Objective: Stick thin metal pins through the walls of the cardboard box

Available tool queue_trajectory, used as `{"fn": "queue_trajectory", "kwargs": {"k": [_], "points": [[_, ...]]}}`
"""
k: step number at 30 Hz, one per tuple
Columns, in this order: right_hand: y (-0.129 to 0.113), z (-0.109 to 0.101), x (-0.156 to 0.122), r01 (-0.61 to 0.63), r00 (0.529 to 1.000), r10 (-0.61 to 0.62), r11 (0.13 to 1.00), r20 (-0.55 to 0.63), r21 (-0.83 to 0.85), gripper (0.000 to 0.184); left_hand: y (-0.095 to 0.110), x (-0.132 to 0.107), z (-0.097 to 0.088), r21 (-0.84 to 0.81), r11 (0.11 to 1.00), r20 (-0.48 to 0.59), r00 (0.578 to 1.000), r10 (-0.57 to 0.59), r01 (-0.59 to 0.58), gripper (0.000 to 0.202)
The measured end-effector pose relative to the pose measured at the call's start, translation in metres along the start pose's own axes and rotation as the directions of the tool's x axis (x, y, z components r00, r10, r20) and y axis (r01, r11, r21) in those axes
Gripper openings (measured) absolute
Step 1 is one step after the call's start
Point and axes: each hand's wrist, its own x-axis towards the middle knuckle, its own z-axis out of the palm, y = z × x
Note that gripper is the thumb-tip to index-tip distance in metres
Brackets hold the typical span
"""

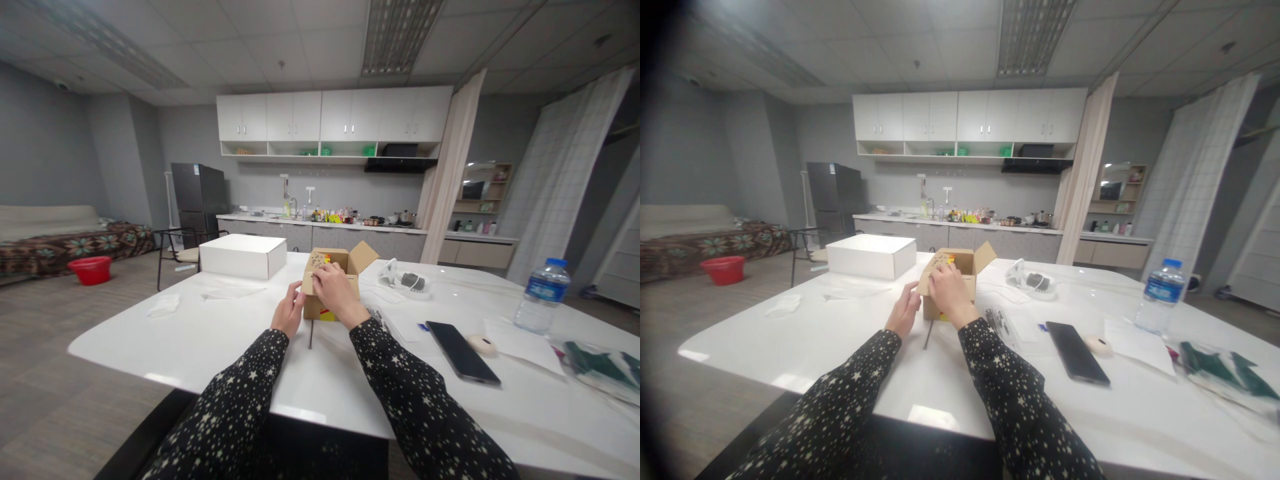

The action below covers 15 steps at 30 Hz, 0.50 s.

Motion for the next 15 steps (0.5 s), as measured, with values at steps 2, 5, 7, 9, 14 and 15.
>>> {"fn": "queue_trajectory", "kwargs": {"k": [2,5,7,9,14,15], "points": [[0.000,-0.001,0.002,0.005,1.000,-0.005,1.000,0.014,-0.013,0.023,0.000,0.000,0.000,0.001,1.000,-0.003,1.000,0.002,-0.002,0.045],[-0.001,-0.005,0.005,-0.010,0.998,0.012,0.999,0.064,-0.036,0.027,0.000,0.000,0.000,0.004,1.000,0.002,1.000,0.001,-0.001,0.046],[-0.002,-0.008,0.007,-0.032,0.993,0.038,0.998,0.116,-0.055,0.029,0.001,-0.001,0.000,0.009,1.000,0.006,1.000,-0.003,0.003,0.046],[-0.004,-0.012,0.010,-0.051,0.984,0.063,0.996,0.168,-0.074,0.030,0.002,-0.002,0.000,0.012,1.000,0.006,1.000,-0.009,0.009,0.046],[-0.007,-0.020,0.017,-0.047,0.960,0.079,0.991,0.268,-0.123,0.030,0.003,-0.003,0.001,0.001,1.000,0.002,1.000,-0.022,0.022,0.047],[-0.007,-0.021,0.019,-0.044,0.955,0.081,0.990,0.284,-0.133,0.029,0.003,-0.003,0.001,0.001,1.000,0.002,1.000,-0.021,0.021,0.047]]}}
